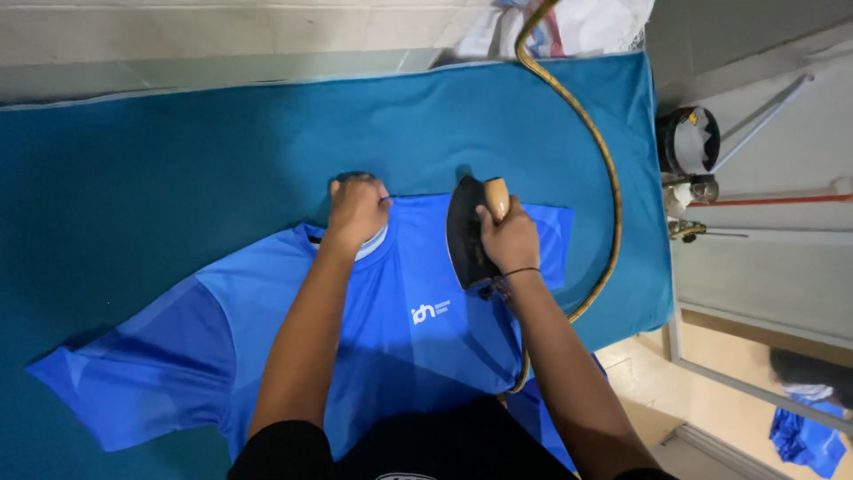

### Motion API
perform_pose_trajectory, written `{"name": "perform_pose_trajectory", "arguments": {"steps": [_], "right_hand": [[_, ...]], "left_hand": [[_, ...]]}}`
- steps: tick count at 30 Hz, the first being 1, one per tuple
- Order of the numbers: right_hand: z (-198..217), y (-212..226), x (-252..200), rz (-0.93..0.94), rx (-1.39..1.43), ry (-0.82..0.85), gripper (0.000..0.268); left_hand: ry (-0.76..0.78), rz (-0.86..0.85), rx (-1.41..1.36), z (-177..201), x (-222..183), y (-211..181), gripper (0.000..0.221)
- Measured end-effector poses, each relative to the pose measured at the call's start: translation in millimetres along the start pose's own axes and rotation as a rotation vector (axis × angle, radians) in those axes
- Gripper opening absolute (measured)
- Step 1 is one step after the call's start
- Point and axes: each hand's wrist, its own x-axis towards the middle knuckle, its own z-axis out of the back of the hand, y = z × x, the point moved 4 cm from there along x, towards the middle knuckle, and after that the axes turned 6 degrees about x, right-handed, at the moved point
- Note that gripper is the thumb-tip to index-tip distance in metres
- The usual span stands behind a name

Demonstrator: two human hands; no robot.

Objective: Ironing and folding blue athletic t-shirts on a padded table.

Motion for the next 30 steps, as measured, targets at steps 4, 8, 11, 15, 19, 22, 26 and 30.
{"name": "perform_pose_trajectory", "arguments": {"steps": [4, 8, 11, 15, 19, 22, 26, 30], "right_hand": [[-1, 13, 6, 0.002, 0.062, 0.08, 0.049], [-32, 46, 7, 0.197, 0.029, 0.061, 0.049], [-38, 65, 13, 0.228, -0.002, 0.066, 0.047], [-29, 58, 32, 0.269, -0.039, 0.082, 0.04], [-7, 65, 28, 0.452, -0.031, 0.132, 0.04], [-2, 51, 30, 0.407, -0.087, 0.186, 0.043], [4, 48, 77, 0.389, -0.082, 0.076, 0.041], [5, 36, 93, 0.308, -0.124, 0.073, 0.044]], "left_hand": [[-0.148, -0.004, -0.083, 19, -6, -4, 0.013], [-0.198, -0.002, -0.119, 22, -6, -7, 0.012], [-0.237, 0.035, -0.066, 22, -28, -23, 0.013], [-0.107, 0.0, 0.224, 10, -78, -53, 0.027], [-0.159, -0.205, 0.242, 12, -110, -54, 0.081], [-0.108, -0.24, 0.209, 22, -105, -48, 0.088], [-0.113, -0.25, 0.211, 20, -100, -42, 0.088], [-0.097, -0.191, 0.189, 16, -97, -44, 0.087]]}}
